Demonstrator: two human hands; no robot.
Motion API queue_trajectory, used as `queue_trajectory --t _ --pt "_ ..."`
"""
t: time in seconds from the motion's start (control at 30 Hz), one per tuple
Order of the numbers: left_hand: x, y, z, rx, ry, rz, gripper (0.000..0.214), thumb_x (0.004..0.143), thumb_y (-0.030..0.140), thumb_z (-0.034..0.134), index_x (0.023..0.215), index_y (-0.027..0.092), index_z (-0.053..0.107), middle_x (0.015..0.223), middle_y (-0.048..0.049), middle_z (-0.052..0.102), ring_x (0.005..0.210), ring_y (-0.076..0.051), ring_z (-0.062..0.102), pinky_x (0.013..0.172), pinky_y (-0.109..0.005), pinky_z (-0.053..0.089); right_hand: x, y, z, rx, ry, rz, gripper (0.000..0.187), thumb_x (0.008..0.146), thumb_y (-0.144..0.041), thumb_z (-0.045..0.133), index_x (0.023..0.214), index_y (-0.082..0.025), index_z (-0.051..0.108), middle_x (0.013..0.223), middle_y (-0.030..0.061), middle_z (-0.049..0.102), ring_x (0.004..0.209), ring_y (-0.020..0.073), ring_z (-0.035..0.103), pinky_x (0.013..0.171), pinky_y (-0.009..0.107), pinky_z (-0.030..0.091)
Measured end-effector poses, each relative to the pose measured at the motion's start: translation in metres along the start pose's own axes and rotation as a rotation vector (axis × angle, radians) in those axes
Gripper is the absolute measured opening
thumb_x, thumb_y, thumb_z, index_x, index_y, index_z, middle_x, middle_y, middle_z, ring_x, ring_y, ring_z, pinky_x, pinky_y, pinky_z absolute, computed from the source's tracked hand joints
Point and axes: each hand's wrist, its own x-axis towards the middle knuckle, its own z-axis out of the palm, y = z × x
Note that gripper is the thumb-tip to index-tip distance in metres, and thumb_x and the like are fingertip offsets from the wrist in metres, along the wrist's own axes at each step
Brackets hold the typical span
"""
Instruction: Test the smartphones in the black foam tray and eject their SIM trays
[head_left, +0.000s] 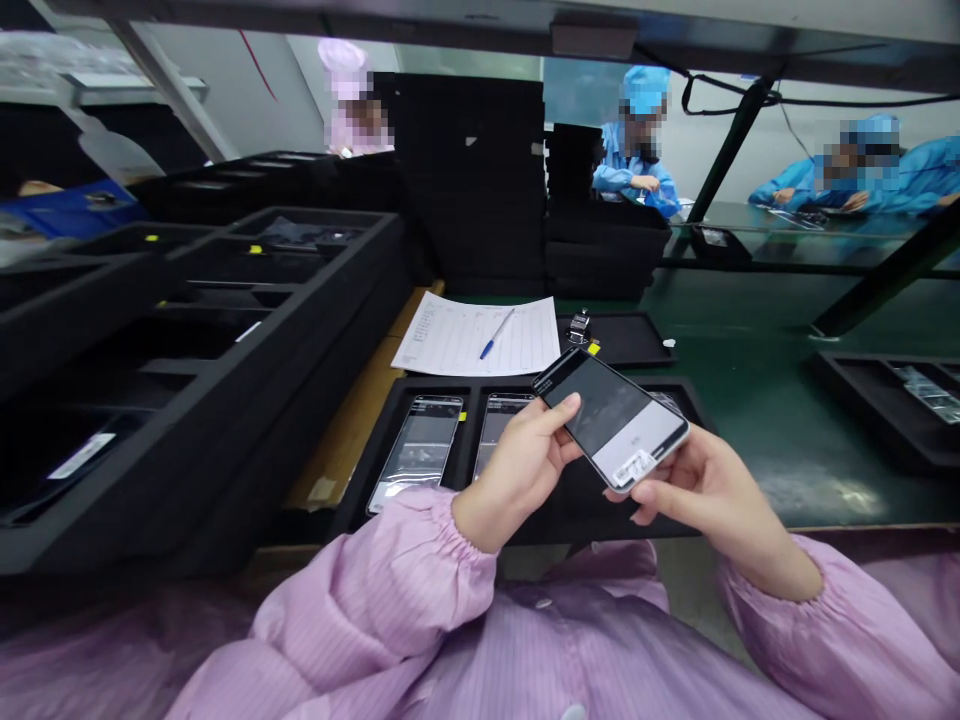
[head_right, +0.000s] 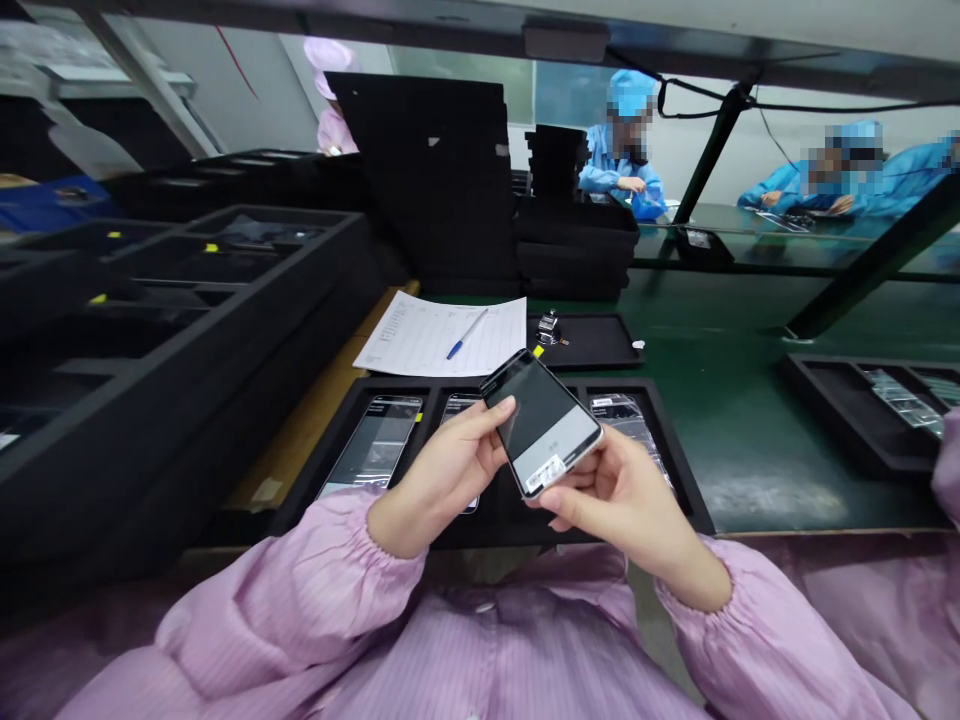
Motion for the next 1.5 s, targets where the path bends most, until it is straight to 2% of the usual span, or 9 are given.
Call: queue_trajectory --t 0.17,0.33,0.5,0.67,0.8,0.97,1.13,1.3,1.5 --pt "0.013 0.014 -0.011 0.377 -0.024 0.049 0.019 0.090 0.016 0.063 0.108 0.015 0.059 0.106 -0.0100 0.072 0.083 -0.018 0.072 0.067 -0.029 0.060 0.047 -0.026 -0.056 -0.569 -0.377 0.246 0.032 0.069 -0.025 0.085 0.098 -0.018 0.073 0.091 0.0062 0.075 0.078 0.0215 0.072 0.068 0.027 0.059" --pt "0.043 -0.004 -0.011 0.882 0.026 -0.067 0.035 0.089 0.014 0.063 0.120 0.013 0.048 0.099 -0.0111 0.071 0.075 -0.018 0.071 0.058 -0.028 0.058 0.139 -0.017 -0.081 -0.872 0.112 0.179 0.022 0.093 -0.030 0.067 0.108 -0.013 0.069 0.104 0.0092 0.069 0.088 0.0197 0.068 0.074 0.031 0.058" --pt "0.055 -0.031 -0.003 1.218 0.070 -0.025 0.043 0.087 0.019 0.066 0.125 0.008 0.049 0.097 -0.0146 0.072 0.071 -0.022 0.072 0.056 -0.029 0.055 0.183 0.014 -0.058 -0.903 0.193 0.142 0.037 0.097 -0.039 0.063 0.125 -0.016 0.060 0.124 0.0097 0.061 0.106 0.0235 0.063 0.089 0.043 0.056" --pt "0.042 -0.036 0.018 1.611 0.114 0.193 0.039 0.089 0.012 0.059 0.126 0.000 0.053 0.110 -0.0284 0.067 0.111 -0.038 0.065 0.088 -0.046 0.051 0.205 0.023 -0.049 -0.920 0.234 0.094 0.037 0.097 -0.038 0.063 0.126 -0.015 0.059 0.125 0.0104 0.060 0.106 0.0234 0.063 0.089 0.043 0.056" --pt "0.045 -0.051 0.043 1.761 -0.091 0.382 0.032 0.091 0.022 0.060 0.119 0.007 0.060 0.121 -0.0239 0.065 0.122 -0.035 0.056 0.097 -0.045 0.046 0.213 0.017 -0.056 -0.921 0.240 0.059 0.032 0.098 -0.038 0.062 0.120 -0.016 0.062 0.118 0.0089 0.063 0.100 0.0205 0.065 0.086 0.040 0.057" --pt "0.078 -0.073 0.058 1.763 -0.290 0.460 0.032 0.092 0.021 0.056 0.120 0.005 0.059 0.121 -0.0269 0.064 0.121 -0.035 0.055 0.100 -0.044 0.039 0.178 -0.020 -0.076 -0.916 0.293 -0.022 0.008 0.091 -0.019 0.066 0.094 -0.013 0.070 0.092 0.0060 0.070 0.086 0.0177 0.066 0.087 0.035 0.054" --pt "0.102 -0.083 0.060 1.624 -0.255 0.446 0.042 0.092 0.022 0.053 0.128 0.000 0.050 0.126 -0.0331 0.059 0.127 -0.040 0.049 0.108 -0.050 0.028 0.069 -0.043 -0.087 -0.647 0.443 -0.260 0.014 0.084 -0.027 0.070 0.095 -0.019 0.073 0.083 0.0046 0.072 0.073 0.0177 0.066 0.064 0.028 0.054" --pt "0.113 -0.073 0.064 1.328 -0.175 0.350 0.034 0.095 0.029 0.047 0.121 0.009 0.053 0.120 -0.0242 0.064 0.122 -0.035 0.054 0.108 -0.049 0.034 -0.019 0.016 -0.085 -0.063 0.585 -0.103 0.030 0.076 -0.040 0.084 0.093 -0.021 0.069 0.090 0.0071 0.075 0.082 0.0217 0.074 0.066 0.029 0.062" --pt "0.099 -0.082 0.070 0.912 -0.307 -0.003 0.025 0.093 0.036 0.054 0.108 0.017 0.060 0.093 -0.0074 0.072 0.085 -0.021 0.070 0.078 -0.036 0.056 -0.048 0.065 -0.067 0.210 0.660 0.018 0.031 0.074 -0.042 0.086 0.090 -0.020 0.069 0.088 0.0068 0.076 0.076 0.0203 0.075 0.058 0.024 0.061"
